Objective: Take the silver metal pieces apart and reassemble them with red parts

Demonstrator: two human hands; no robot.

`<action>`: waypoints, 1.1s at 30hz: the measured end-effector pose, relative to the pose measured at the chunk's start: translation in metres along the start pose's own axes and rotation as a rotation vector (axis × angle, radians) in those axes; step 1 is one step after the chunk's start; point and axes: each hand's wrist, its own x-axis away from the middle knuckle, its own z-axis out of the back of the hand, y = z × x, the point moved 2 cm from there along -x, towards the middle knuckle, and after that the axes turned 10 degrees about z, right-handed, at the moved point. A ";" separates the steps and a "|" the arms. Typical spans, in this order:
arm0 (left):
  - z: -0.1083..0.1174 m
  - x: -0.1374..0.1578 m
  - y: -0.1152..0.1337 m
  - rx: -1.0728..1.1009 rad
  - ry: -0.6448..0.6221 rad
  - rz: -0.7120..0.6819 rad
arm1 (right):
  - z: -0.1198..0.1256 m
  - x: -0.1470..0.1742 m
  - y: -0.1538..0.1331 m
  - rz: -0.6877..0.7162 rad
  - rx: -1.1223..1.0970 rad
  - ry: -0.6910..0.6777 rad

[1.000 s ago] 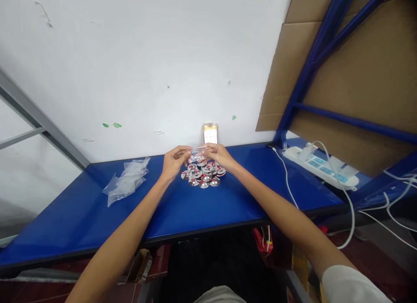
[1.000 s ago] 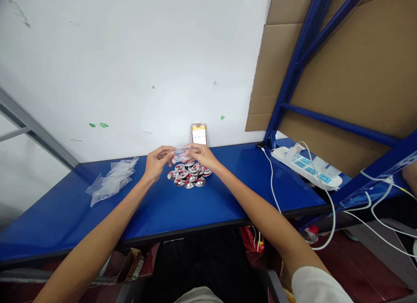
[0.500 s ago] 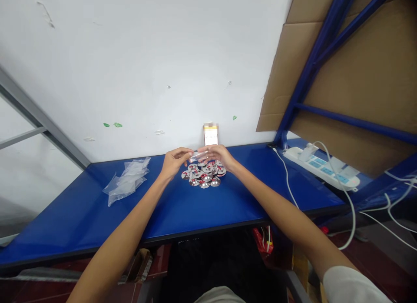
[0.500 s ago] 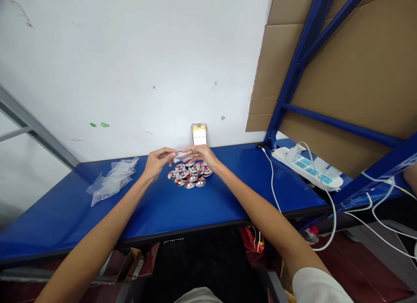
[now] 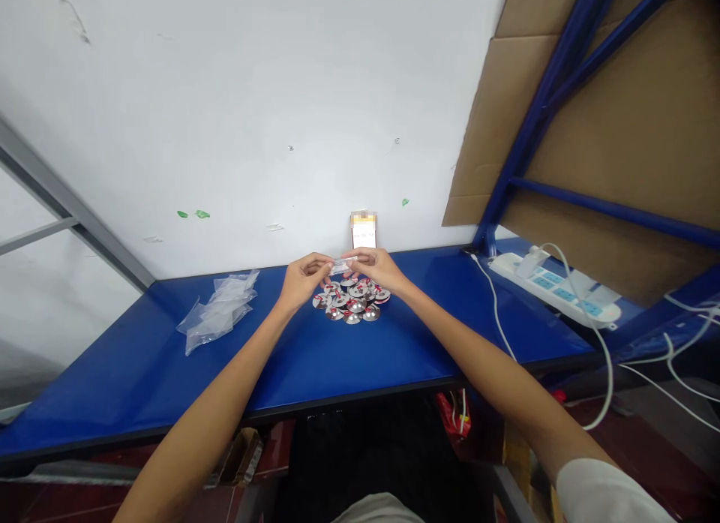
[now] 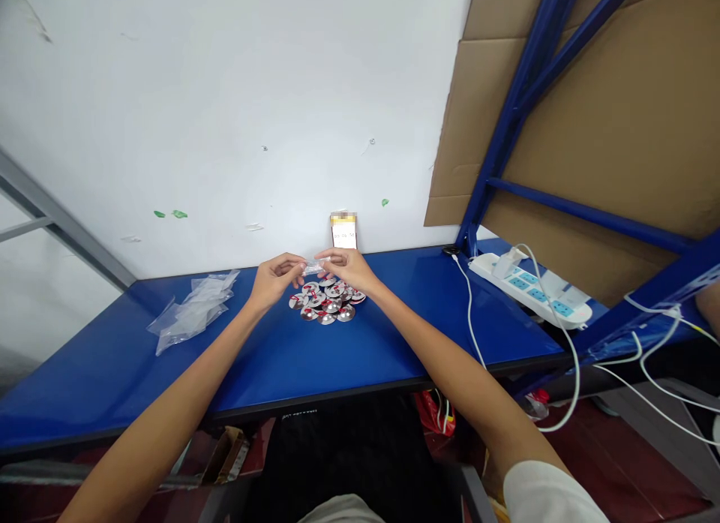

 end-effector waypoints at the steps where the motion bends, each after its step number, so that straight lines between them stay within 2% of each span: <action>1: 0.000 0.000 0.001 -0.003 0.002 -0.008 | 0.000 0.000 0.000 0.001 0.014 -0.011; 9: -0.001 0.001 -0.001 -0.026 -0.144 0.007 | 0.002 0.001 0.002 0.027 0.051 -0.007; 15: -0.003 0.002 0.005 0.075 -0.071 0.009 | 0.005 0.001 -0.003 0.000 0.055 -0.016; 24: 0.000 0.000 -0.002 0.334 -0.101 0.212 | 0.004 0.000 -0.010 0.057 0.070 -0.056; 29: -0.001 0.000 -0.001 0.210 -0.056 0.193 | 0.004 0.002 -0.011 0.052 0.078 -0.088; 33: -0.003 -0.001 -0.001 0.125 -0.038 0.127 | 0.004 0.001 -0.009 0.044 0.103 -0.036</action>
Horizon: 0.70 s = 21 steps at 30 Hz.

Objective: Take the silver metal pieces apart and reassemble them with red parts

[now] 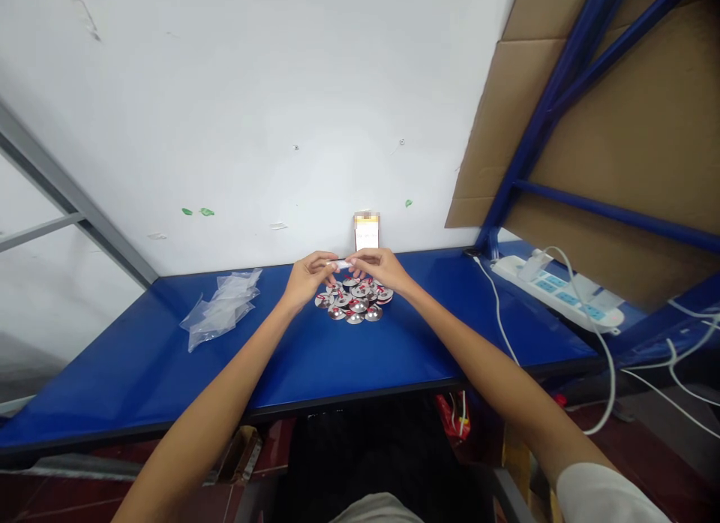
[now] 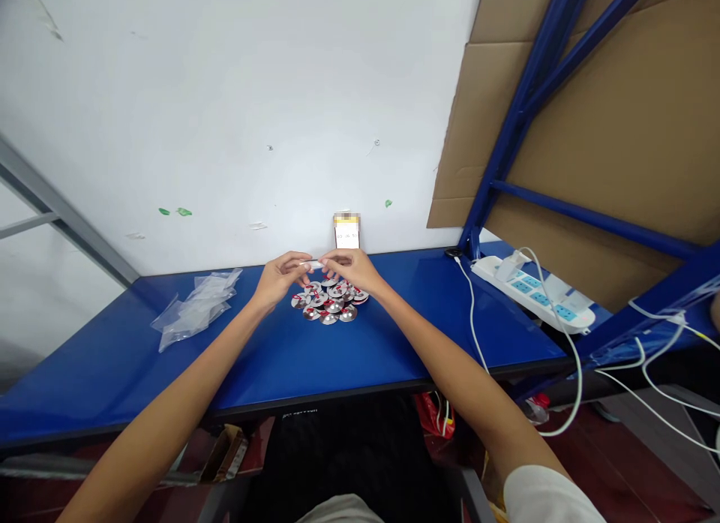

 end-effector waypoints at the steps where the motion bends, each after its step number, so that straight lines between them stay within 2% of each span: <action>1: 0.000 0.000 -0.001 -0.019 0.005 -0.012 | 0.000 0.000 0.002 -0.004 0.009 0.014; 7: 0.005 -0.004 -0.007 -0.162 0.069 -0.050 | 0.004 -0.003 0.017 -0.036 0.142 -0.065; 10: 0.005 -0.005 -0.009 -0.186 0.067 -0.074 | 0.003 -0.002 0.018 0.001 0.224 -0.086; 16: 0.001 -0.003 -0.008 -0.222 -0.014 -0.116 | -0.004 0.000 0.015 0.134 0.417 -0.057; 21: 0.002 -0.001 -0.006 -0.248 0.014 -0.130 | -0.005 0.000 0.011 0.158 0.481 -0.074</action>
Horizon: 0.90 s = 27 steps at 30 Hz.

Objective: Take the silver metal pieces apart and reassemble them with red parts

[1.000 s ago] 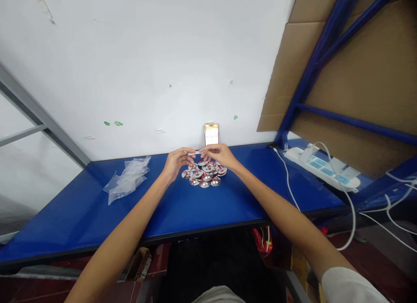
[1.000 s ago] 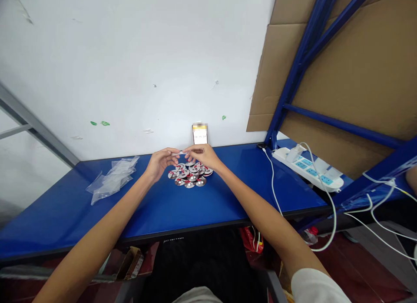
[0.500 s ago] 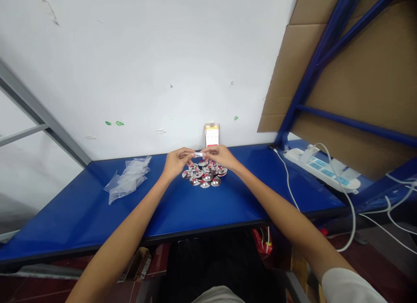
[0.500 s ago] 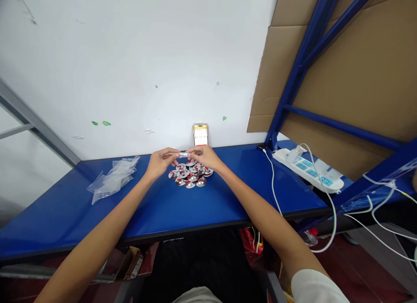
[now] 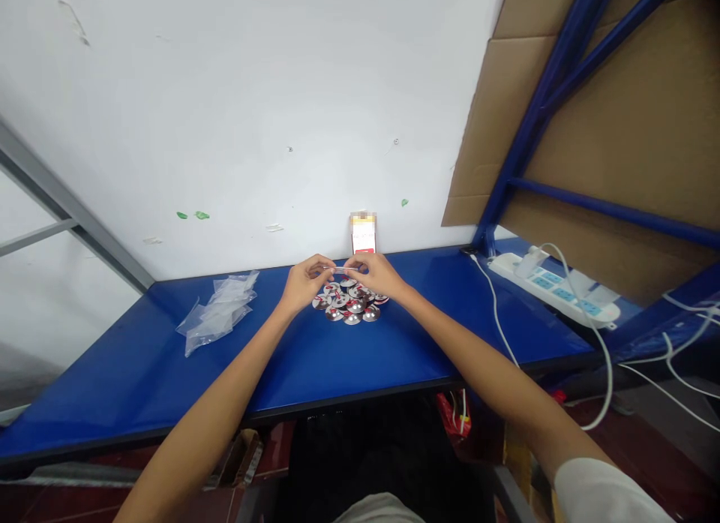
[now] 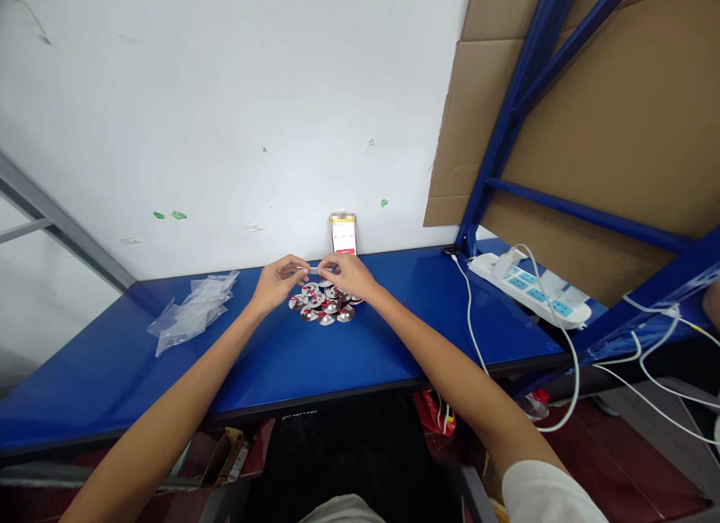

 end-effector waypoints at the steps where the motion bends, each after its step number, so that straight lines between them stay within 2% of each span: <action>1: 0.000 0.000 0.000 -0.013 0.008 -0.002 | 0.001 0.000 -0.002 0.010 0.034 -0.003; 7: 0.001 0.000 -0.007 -0.124 0.049 -0.016 | 0.005 0.000 -0.008 0.045 0.187 -0.032; 14: 0.004 -0.002 -0.009 -0.434 0.071 -0.115 | 0.002 0.002 -0.002 0.070 0.253 -0.038; 19: 0.005 -0.001 -0.005 -0.492 0.092 -0.217 | 0.002 0.002 -0.003 0.070 0.296 -0.066; 27: -0.003 0.003 -0.001 -0.601 0.041 -0.238 | 0.000 0.004 -0.006 0.081 0.366 -0.085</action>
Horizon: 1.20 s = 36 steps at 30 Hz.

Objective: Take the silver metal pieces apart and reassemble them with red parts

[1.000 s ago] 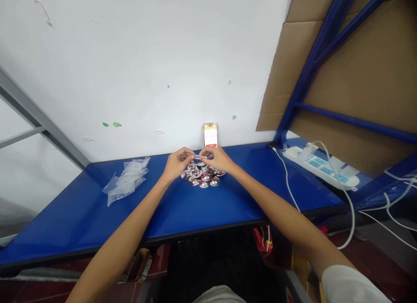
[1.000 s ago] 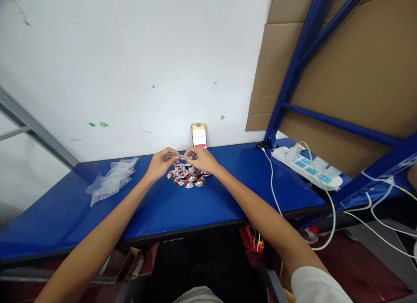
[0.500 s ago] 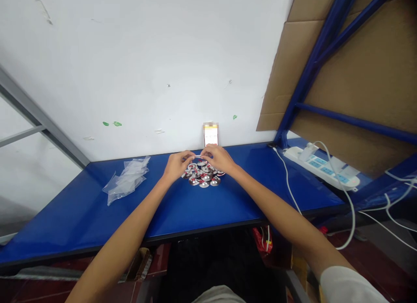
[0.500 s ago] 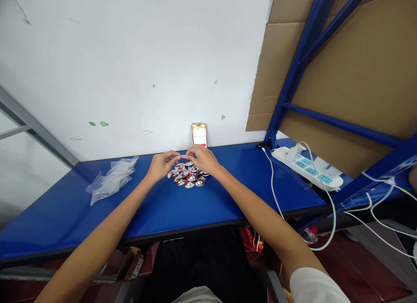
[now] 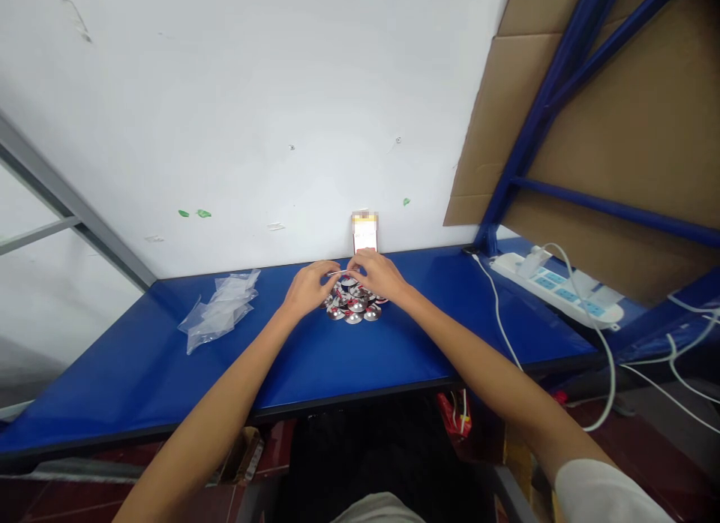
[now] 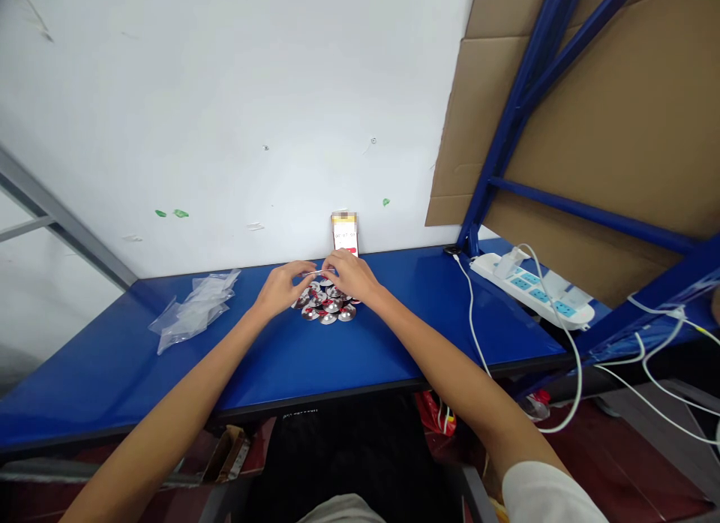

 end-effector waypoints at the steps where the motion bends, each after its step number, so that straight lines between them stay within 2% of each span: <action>1: 0.000 0.000 0.000 -0.008 0.001 -0.007 | -0.001 0.000 0.000 0.005 0.006 -0.001; 5: 0.000 0.000 -0.003 -0.015 -0.030 0.052 | -0.003 0.000 -0.003 0.029 0.022 0.007; 10: 0.001 0.000 -0.002 0.122 -0.065 0.088 | -0.001 0.000 -0.005 0.043 0.027 0.031; 13: -0.002 0.000 -0.004 0.289 -0.102 0.142 | 0.001 0.000 -0.006 0.042 0.023 0.029; 16: -0.006 0.000 -0.008 0.532 -0.199 0.243 | 0.002 -0.001 -0.006 0.034 0.018 0.024; 18: -0.007 -0.001 -0.012 0.622 -0.239 0.273 | 0.003 -0.001 -0.006 0.027 0.004 0.019; 29: -0.001 -0.005 -0.014 0.520 -0.153 0.284 | -0.003 -0.001 0.013 -0.096 -0.258 -0.050; 36: -0.004 -0.004 -0.018 0.468 -0.108 0.287 | 0.000 0.000 0.007 -0.037 -0.273 -0.056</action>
